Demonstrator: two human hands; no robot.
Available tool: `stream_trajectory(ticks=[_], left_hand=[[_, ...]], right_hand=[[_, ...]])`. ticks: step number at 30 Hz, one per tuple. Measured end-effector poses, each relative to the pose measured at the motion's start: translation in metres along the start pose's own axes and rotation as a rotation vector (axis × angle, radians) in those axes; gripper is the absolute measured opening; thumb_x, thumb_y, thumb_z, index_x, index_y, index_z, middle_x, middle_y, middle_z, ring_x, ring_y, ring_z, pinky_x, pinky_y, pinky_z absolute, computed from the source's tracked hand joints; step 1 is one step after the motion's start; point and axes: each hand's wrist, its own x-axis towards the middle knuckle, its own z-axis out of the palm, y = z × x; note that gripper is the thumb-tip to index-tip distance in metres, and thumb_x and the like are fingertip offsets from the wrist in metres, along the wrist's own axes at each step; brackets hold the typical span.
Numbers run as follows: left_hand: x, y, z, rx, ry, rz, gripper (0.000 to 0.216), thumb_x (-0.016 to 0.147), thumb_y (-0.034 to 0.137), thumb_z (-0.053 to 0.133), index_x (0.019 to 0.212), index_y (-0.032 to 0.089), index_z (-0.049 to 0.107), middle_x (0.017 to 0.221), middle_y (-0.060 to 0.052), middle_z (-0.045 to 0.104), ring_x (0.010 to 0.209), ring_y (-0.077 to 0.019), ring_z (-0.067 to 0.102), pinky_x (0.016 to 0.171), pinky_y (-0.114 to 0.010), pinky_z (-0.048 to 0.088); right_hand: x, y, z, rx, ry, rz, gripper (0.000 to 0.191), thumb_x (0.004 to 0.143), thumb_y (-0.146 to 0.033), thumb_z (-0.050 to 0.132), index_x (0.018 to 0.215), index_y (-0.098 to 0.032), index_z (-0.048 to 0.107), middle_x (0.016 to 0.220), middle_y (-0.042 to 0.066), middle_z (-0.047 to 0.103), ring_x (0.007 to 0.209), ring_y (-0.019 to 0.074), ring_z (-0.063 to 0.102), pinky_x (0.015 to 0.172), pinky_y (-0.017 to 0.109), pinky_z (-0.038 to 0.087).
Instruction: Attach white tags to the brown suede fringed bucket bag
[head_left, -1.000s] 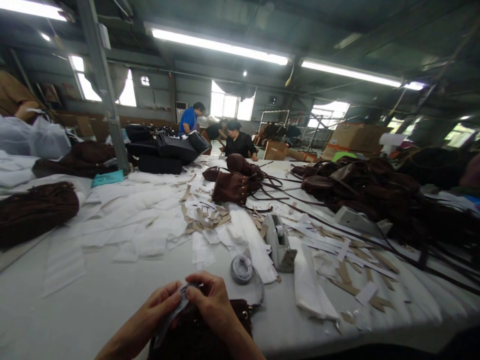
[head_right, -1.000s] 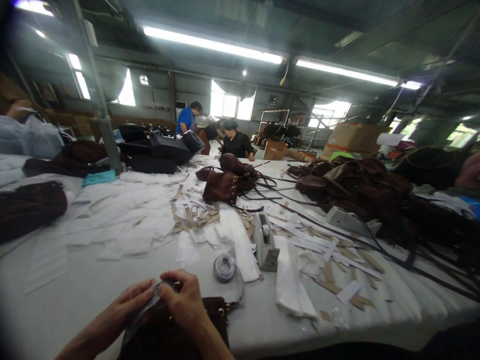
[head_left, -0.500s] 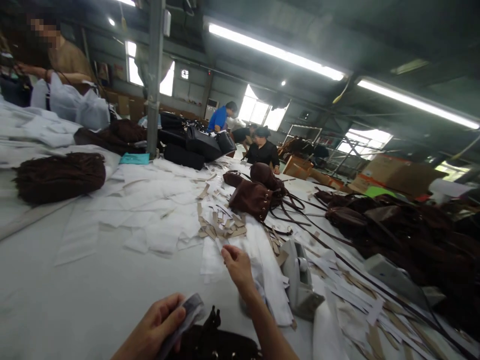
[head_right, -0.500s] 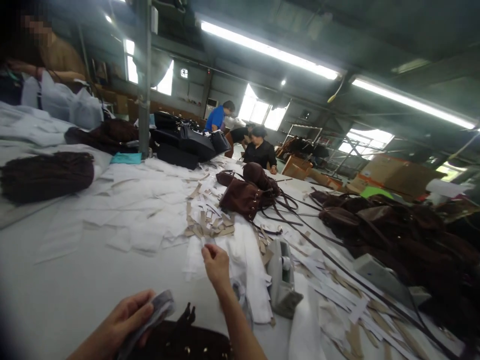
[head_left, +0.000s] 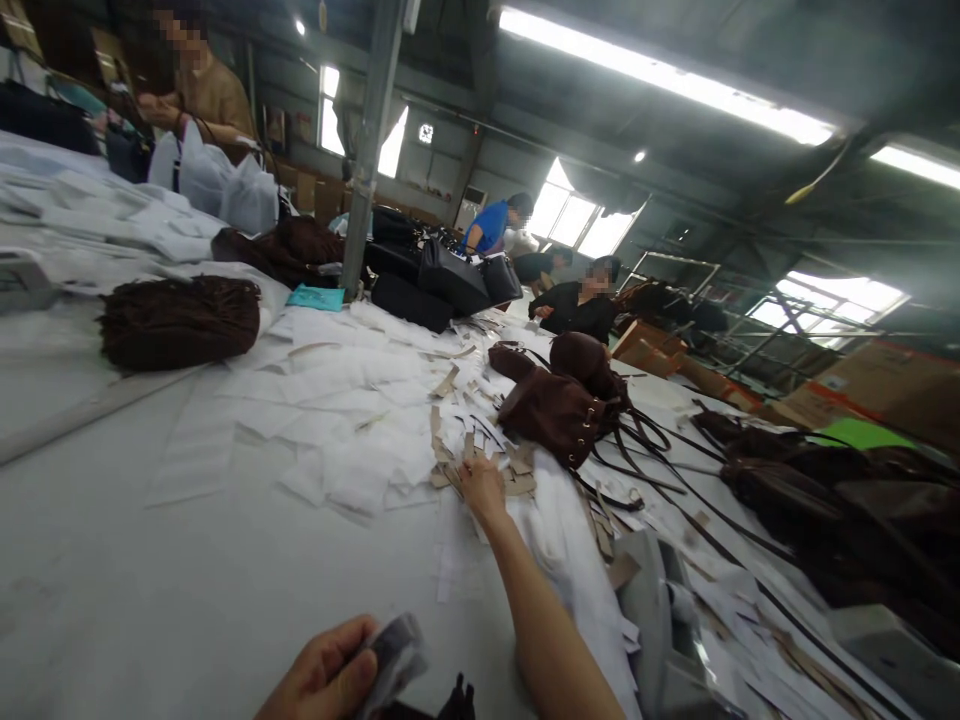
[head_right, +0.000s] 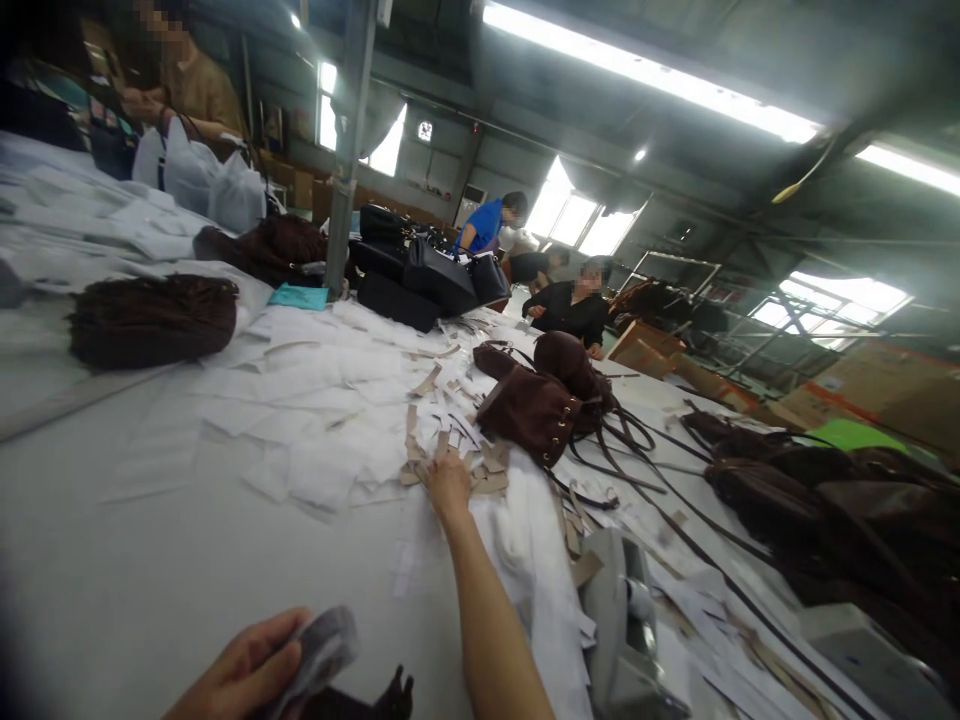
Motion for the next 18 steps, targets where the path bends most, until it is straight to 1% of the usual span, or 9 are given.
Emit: stream_trajectory(ticks=[1, 3, 5, 7, 8, 10, 12, 14, 18], left_hand=[[0.000, 0.003, -0.002, -0.049, 0.015, -0.001, 0.038, 0.077, 0.055, 0.066, 0.082, 0.017, 0.065, 0.056, 0.000, 0.053, 0.046, -0.0069, 0.036, 0.043, -0.019, 0.022], [-0.001, 0.010, -0.004, -0.158, 0.046, -0.011, 0.033, 0.081, 0.049, 0.065, 0.086, 0.016, 0.065, 0.058, -0.001, 0.054, 0.047, -0.0067, 0.039, 0.044, -0.017, 0.027], [0.000, 0.016, -0.005, -0.252, 0.041, -0.017, 0.028, 0.081, 0.042, 0.067, 0.088, 0.015, 0.065, 0.065, -0.002, 0.056, 0.051, -0.0068, 0.045, 0.048, -0.017, 0.035], [0.001, 0.019, -0.007, -0.318, 0.021, -0.005, 0.025, 0.081, 0.037, 0.069, 0.087, 0.013, 0.066, 0.069, -0.002, 0.056, 0.053, -0.0067, 0.048, 0.052, -0.017, 0.040], [0.002, 0.019, -0.008, -0.346, 0.013, -0.004, 0.024, 0.080, 0.035, 0.070, 0.088, 0.013, 0.066, 0.070, -0.002, 0.056, 0.053, -0.0064, 0.049, 0.052, -0.017, 0.041], [0.003, 0.018, -0.009, -0.383, 0.005, -0.019, 0.022, 0.080, 0.032, 0.071, 0.090, 0.013, 0.066, 0.066, 0.000, 0.053, 0.051, -0.0057, 0.047, 0.050, -0.016, 0.039], [0.004, 0.016, -0.008, -0.388, -0.017, -0.029, 0.022, 0.080, 0.030, 0.071, 0.093, 0.014, 0.066, 0.060, 0.002, 0.050, 0.049, -0.0055, 0.045, 0.048, -0.016, 0.038], [0.003, 0.015, -0.005, -0.356, -0.061, -0.012, 0.020, 0.082, 0.031, 0.069, 0.092, 0.013, 0.066, 0.057, 0.003, 0.048, 0.047, -0.0052, 0.044, 0.048, -0.016, 0.038], [-0.006, 0.016, 0.007, -0.277, -0.159, 0.034, 0.022, 0.084, 0.033, 0.067, 0.085, 0.011, 0.066, 0.057, 0.002, 0.047, 0.046, -0.0036, 0.040, 0.048, -0.015, 0.035]], right_hand=[[-0.006, -0.002, -0.006, 0.006, -0.007, -0.020, 0.014, 0.081, -0.013, 0.054, 0.070, -0.016, 0.063, 0.088, 0.014, 0.068, 0.096, 0.0260, 0.060, 0.086, 0.034, 0.040], [-0.025, -0.007, -0.022, 0.044, -0.014, -0.057, 0.016, 0.086, -0.017, 0.047, 0.078, -0.016, 0.062, 0.092, 0.013, 0.067, 0.095, 0.0243, 0.060, 0.086, 0.033, 0.041], [-0.052, -0.015, -0.042, 0.103, -0.029, -0.076, 0.021, 0.090, -0.019, 0.039, 0.097, -0.015, 0.058, 0.089, 0.010, 0.068, 0.084, 0.0210, 0.064, 0.079, 0.031, 0.046], [-0.088, -0.022, -0.061, 0.196, -0.056, -0.086, 0.027, 0.092, -0.021, 0.035, 0.115, -0.016, 0.049, 0.083, 0.006, 0.069, 0.072, 0.0182, 0.066, 0.069, 0.029, 0.049], [-0.108, -0.026, -0.069, 0.263, -0.069, -0.088, 0.028, 0.093, -0.023, 0.035, 0.118, -0.017, 0.046, 0.082, 0.005, 0.070, 0.071, 0.0177, 0.067, 0.068, 0.028, 0.050], [-0.149, -0.033, -0.080, 0.449, -0.085, -0.063, 0.023, 0.093, -0.028, 0.040, 0.113, -0.020, 0.047, 0.084, 0.005, 0.070, 0.075, 0.0188, 0.068, 0.070, 0.030, 0.052], [-0.186, -0.039, -0.083, 0.592, -0.089, -0.018, 0.017, 0.092, -0.032, 0.043, 0.103, -0.021, 0.049, 0.086, 0.006, 0.069, 0.073, 0.0190, 0.066, 0.069, 0.030, 0.052], [-0.215, -0.048, -0.080, 0.647, -0.074, 0.025, 0.016, 0.090, -0.035, 0.045, 0.096, -0.020, 0.050, 0.082, 0.004, 0.066, 0.069, 0.0182, 0.063, 0.064, 0.029, 0.049], [-0.239, -0.070, -0.069, 0.781, -0.055, 0.114, 0.035, 0.081, -0.043, 0.061, 0.104, -0.016, 0.056, 0.068, -0.002, 0.053, 0.062, 0.0155, 0.051, 0.057, 0.026, 0.042]])
